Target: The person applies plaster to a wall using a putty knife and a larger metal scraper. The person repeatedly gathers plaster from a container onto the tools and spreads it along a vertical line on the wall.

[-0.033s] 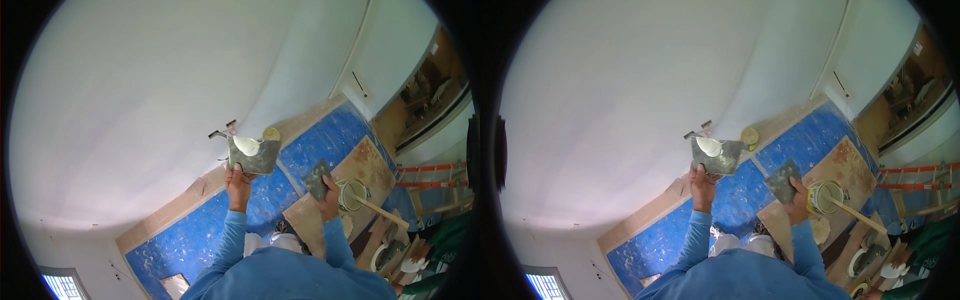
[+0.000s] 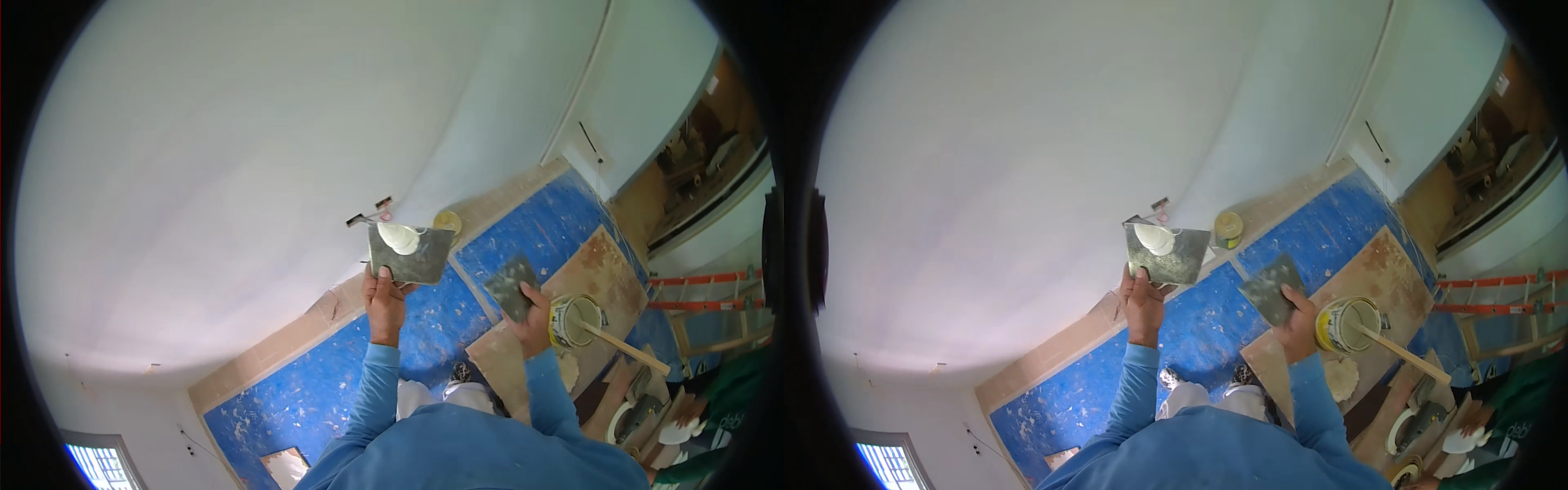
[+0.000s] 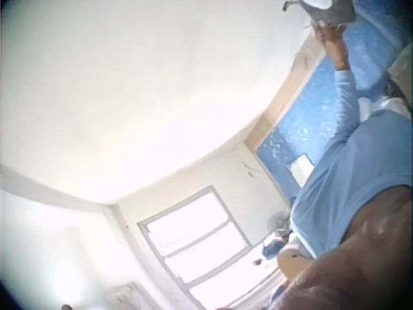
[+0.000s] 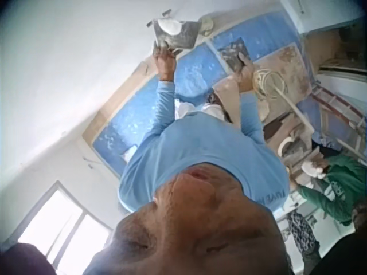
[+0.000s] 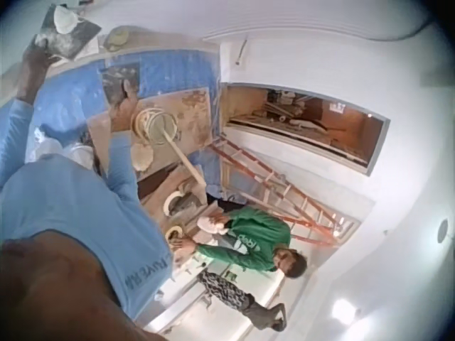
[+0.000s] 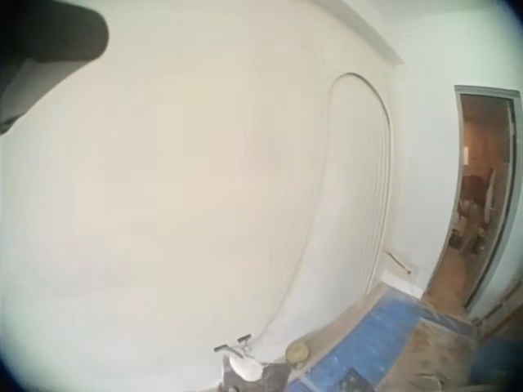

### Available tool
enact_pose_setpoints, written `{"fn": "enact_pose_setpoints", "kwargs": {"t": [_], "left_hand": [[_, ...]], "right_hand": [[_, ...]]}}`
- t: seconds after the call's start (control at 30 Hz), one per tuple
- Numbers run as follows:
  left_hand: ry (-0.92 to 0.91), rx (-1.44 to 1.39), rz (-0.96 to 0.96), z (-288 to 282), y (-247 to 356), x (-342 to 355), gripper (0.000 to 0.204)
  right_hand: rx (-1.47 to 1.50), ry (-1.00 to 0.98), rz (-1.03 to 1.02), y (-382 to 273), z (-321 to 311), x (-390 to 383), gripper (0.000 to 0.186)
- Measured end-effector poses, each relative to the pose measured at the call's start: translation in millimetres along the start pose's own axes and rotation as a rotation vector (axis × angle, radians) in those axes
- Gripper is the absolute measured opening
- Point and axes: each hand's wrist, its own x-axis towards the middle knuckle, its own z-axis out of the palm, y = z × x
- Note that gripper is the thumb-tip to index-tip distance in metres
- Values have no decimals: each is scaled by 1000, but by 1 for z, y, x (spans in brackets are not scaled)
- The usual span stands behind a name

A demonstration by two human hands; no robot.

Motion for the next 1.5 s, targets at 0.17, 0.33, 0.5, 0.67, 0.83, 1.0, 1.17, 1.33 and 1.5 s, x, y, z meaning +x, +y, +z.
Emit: {"fn": "enact_pose_setpoints", "kwargs": {"t": [0.17, 0.33, 0.5, 0.67, 0.83, 1.0, 1.17, 1.33, 1.5], "left_hand": [[75, 202, 139, -50, 83, 13, 37], [78, 430, 197, -83, 135, 13, 37], [-354, 1254, 408, -98, 188, 1, 40], [-544, 1530, 483, -101, 219, 1, 64], [-508, 1762, 275, -143, 199, 12, 63], [-121, 1529, 171, -184, 144, 37, 27], [64, 1583, 23, -192, 108, 41, 19], [219, 1473, -237, -173, 77, 45, 24], [173, 1564, -352, -170, 65, 56, 24]], "right_hand": [[-143, -198, 54, 85, 109, 30, 41], [-248, -273, 159, 160, 159, 40, 41], [-164, -279, 316, 217, 162, 49, 43], [-43, -334, 368, 238, 150, 56, 51], [124, -354, 383, 233, 171, 87, 53], [145, -330, 261, 193, 139, 175, 51], [-10, -119, 129, 176, 44, 291, 42], [6, 50, 40, 172, -11, 393, 35], [70, 117, 40, 182, -34, 475, 26]]}}
